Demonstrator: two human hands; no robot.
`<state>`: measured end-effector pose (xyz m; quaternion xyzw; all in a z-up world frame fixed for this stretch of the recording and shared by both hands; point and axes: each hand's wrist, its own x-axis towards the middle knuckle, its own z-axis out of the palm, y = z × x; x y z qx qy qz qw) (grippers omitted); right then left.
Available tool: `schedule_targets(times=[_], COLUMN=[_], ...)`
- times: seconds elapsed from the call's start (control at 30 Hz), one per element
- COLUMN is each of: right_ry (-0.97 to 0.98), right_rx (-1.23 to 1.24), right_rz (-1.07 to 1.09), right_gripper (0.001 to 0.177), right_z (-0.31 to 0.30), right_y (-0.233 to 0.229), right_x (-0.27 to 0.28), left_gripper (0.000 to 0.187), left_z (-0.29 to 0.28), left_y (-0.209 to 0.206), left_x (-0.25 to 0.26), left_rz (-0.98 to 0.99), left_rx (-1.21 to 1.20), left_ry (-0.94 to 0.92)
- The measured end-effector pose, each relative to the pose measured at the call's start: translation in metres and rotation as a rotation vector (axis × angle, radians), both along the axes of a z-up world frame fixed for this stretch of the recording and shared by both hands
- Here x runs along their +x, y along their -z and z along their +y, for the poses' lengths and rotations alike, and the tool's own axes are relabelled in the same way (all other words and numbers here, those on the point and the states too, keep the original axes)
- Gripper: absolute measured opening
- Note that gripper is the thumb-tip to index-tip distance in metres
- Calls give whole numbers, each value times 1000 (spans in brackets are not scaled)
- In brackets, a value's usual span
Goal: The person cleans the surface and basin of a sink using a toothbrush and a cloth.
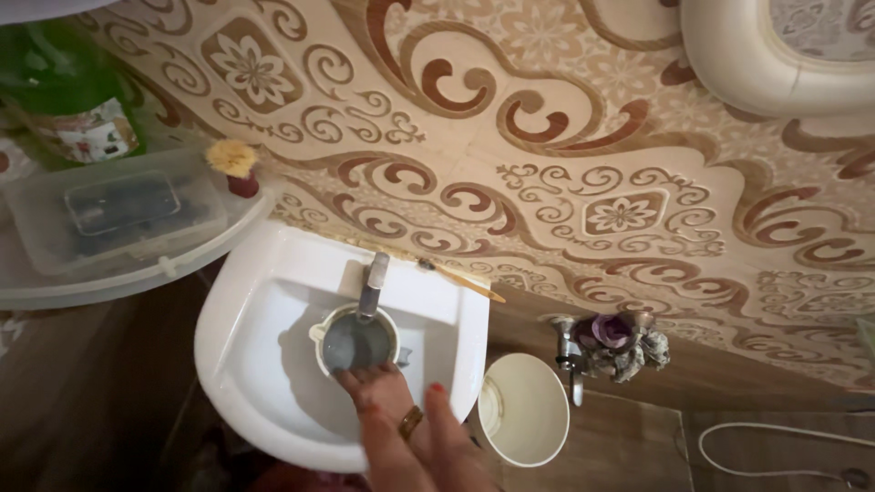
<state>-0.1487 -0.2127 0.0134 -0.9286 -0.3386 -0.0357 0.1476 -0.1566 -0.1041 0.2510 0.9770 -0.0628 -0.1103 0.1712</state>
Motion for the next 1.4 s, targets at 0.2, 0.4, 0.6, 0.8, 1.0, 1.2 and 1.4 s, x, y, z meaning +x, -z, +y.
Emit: schedule_targets(times=[0.2,0.4,0.6,0.8,1.0,1.2,1.4], right_ry=[134,220,568,758,752,797,759], right_rx=[116,217,379,627,567,467,385], right_rz=[127,151,246,433,424,271,239], right_gripper=[32,23,20,33,43,39,34], right_z=[11,0,-7,-15,-3,9,7], right_y=[-18,-41,-76,-84,-57,-45,-26], right_x=[5,13,47,74,117,133,140], left_gripper=[21,17,14,13,34,31,36], left_z=[-10,-26,4,-20,51,48,60], left_y=[19,31,77,105,142,163,150], left_x=[34,75,130,197,202,210,216], left_rz=[-15,-72,-98,-380,-214,2,-40], left_rx=[-14,1,45,193,-403,-504,-516], left_ry=[57,166,191,569,577,425,688])
